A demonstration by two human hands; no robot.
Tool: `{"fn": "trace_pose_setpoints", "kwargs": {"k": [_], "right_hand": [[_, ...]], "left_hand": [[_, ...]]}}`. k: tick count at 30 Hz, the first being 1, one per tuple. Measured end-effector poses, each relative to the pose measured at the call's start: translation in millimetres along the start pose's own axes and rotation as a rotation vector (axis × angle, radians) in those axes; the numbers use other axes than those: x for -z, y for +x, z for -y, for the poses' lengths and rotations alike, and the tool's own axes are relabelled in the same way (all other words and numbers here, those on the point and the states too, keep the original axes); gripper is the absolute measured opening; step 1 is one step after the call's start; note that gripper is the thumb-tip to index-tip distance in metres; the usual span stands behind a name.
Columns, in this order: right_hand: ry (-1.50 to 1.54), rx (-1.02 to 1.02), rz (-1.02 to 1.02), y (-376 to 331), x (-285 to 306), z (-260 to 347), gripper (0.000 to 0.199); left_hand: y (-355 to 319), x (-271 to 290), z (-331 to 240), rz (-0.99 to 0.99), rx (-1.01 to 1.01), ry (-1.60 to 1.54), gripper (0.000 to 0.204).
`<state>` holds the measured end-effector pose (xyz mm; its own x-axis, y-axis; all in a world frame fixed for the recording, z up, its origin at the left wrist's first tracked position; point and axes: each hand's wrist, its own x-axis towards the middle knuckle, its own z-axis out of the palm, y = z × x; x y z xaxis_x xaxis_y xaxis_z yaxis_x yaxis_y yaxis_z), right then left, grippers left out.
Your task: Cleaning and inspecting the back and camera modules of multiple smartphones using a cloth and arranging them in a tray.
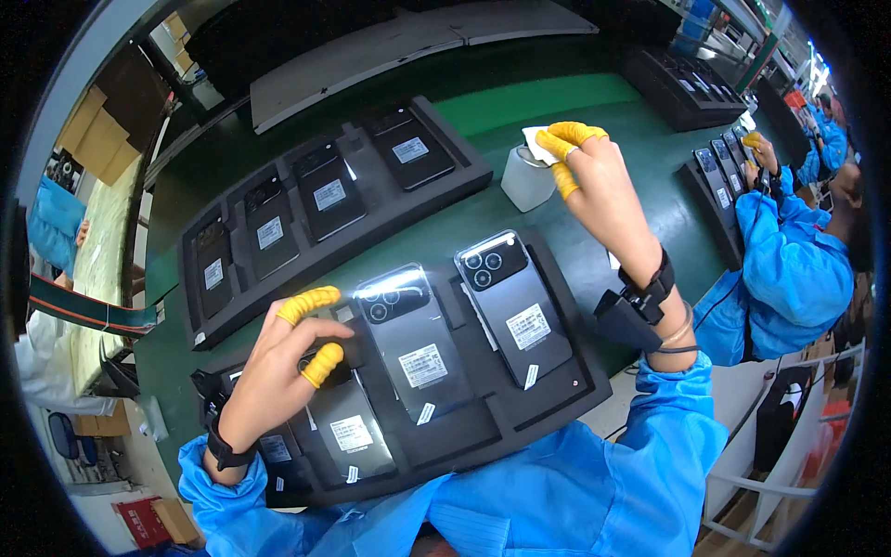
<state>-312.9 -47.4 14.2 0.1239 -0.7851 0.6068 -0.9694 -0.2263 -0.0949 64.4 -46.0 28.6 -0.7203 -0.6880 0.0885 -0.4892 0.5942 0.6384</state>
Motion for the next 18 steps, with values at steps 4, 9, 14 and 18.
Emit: {"fn": "trace_pose_setpoints", "kwargs": {"k": [4,9,14,18], "right_hand": [[0.068,-0.060,0.116,4,3,0,0.028],[0.015,0.080,0.039,15,2,-12,0.021],[1.260,-0.614,-0.196,36,22,-38,0.024],[1.903,-0.493,0.150,68,21,-24,0.032]], "left_hand": [[-5,0,4,0.018,0.006,0.026,0.031],[-8,-5,16,-0.034,0.007,0.115,0.033],[-9,-7,20,-0.018,-0.012,0.094,0.035],[-8,-8,26,-0.062,-0.025,0.155,0.038]]}}
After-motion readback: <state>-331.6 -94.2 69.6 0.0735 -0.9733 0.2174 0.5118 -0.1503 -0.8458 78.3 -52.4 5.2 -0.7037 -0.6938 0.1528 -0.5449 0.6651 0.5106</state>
